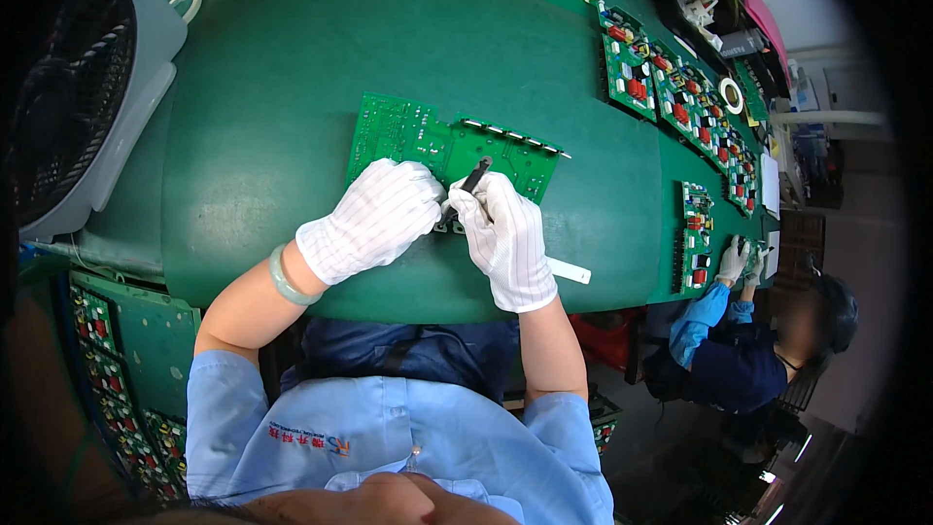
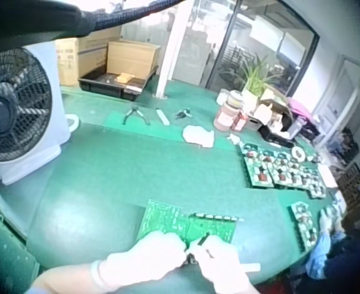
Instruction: The person assembles green circuit boards at a workstation, using a white cloth to wipe the board surfaces and tweezers to handle small components. The person repeatedly flips the boards over to inspect and clean both sides, placing finished units into a green tray.
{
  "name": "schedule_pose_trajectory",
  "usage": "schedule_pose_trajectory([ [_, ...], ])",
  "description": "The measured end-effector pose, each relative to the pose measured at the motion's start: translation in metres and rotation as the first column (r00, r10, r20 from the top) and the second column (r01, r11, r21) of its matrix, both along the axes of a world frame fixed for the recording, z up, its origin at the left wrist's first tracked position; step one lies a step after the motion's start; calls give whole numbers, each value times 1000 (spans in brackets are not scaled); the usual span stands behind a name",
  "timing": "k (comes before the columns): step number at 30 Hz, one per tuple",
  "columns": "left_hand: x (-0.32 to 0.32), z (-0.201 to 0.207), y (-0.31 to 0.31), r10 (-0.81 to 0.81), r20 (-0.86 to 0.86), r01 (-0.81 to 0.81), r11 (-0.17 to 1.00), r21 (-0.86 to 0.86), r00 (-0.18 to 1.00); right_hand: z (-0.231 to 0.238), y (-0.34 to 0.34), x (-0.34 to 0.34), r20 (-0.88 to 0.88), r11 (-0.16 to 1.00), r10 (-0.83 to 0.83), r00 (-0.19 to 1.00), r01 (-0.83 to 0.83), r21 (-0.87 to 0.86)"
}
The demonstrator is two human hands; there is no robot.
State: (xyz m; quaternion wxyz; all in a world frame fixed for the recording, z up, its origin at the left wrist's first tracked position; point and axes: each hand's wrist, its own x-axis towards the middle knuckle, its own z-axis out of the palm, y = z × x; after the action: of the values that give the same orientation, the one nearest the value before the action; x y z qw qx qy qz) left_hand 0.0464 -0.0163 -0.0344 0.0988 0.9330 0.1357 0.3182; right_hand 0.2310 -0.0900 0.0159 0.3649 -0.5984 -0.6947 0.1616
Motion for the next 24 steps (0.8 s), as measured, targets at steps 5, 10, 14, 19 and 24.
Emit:
schedule_pose_trajectory([
  [5,0,3,-2,22,-44,-21,1000,13,999,2,1,-3,3,999,7,1000,-7,-36],
  [10,1,6,-4,38,-64,-35,998,46,997,-5,3,0,-60,999,30,998,-32,-27],
  [14,4,7,-3,61,-108,-54,996,70,992,-15,6,9,-177,986,40,983,-68,-155],
  [19,4,-2,1,24,-4,-23,996,89,1000,-13,20,27,-588,832,23,808,-342,-438],
  [24,5,-5,5,-10,104,3,997,71,995,5,31,27,-448,782,-4,894,-277,-559],
])
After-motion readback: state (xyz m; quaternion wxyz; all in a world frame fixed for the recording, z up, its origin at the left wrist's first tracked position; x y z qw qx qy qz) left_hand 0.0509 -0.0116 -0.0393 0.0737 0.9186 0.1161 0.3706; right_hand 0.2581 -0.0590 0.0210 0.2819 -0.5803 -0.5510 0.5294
